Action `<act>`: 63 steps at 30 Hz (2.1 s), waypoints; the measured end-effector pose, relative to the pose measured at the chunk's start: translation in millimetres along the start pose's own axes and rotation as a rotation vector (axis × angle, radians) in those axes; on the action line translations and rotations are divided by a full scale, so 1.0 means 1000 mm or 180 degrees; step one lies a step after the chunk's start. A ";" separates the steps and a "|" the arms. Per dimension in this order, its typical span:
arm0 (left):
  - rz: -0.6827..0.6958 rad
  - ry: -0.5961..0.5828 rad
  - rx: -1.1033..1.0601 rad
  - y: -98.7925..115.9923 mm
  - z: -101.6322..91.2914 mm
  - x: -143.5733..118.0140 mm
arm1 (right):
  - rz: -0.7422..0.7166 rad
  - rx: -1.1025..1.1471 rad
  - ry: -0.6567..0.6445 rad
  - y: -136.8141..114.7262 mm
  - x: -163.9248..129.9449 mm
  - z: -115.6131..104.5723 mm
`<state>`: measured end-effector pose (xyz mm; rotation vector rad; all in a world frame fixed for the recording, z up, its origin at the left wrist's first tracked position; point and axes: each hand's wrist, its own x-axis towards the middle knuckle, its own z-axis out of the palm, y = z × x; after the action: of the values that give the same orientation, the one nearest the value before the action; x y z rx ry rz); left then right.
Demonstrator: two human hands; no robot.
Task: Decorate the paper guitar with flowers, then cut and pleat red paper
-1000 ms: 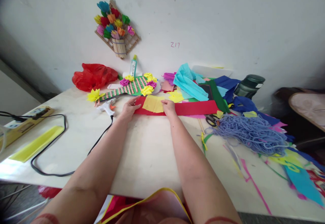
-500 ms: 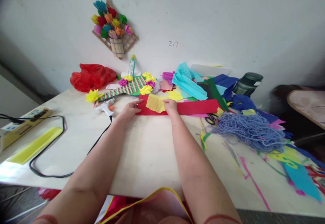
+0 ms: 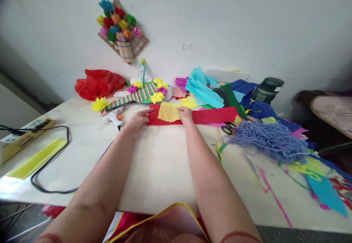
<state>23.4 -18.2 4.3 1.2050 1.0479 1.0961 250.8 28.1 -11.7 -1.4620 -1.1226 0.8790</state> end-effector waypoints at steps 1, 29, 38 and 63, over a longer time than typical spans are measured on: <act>-0.0023 0.0029 -0.0061 0.000 0.000 0.001 | 0.0004 0.0047 0.0016 0.001 0.001 0.000; -0.0023 -0.0158 0.0129 0.003 0.001 -0.003 | 0.0070 0.1505 0.0195 0.001 0.003 0.000; -0.0175 0.0236 -0.0652 0.005 0.010 0.004 | -0.0075 0.1507 0.0190 -0.005 0.000 0.004; -0.0039 0.0167 -0.0469 -0.005 0.003 0.011 | -0.0279 0.2300 -0.0940 -0.045 -0.029 0.011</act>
<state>29.0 -7.9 -0.5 1.0560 0.9950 1.1800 223.1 4.3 29.3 -0.6991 -0.9218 1.2963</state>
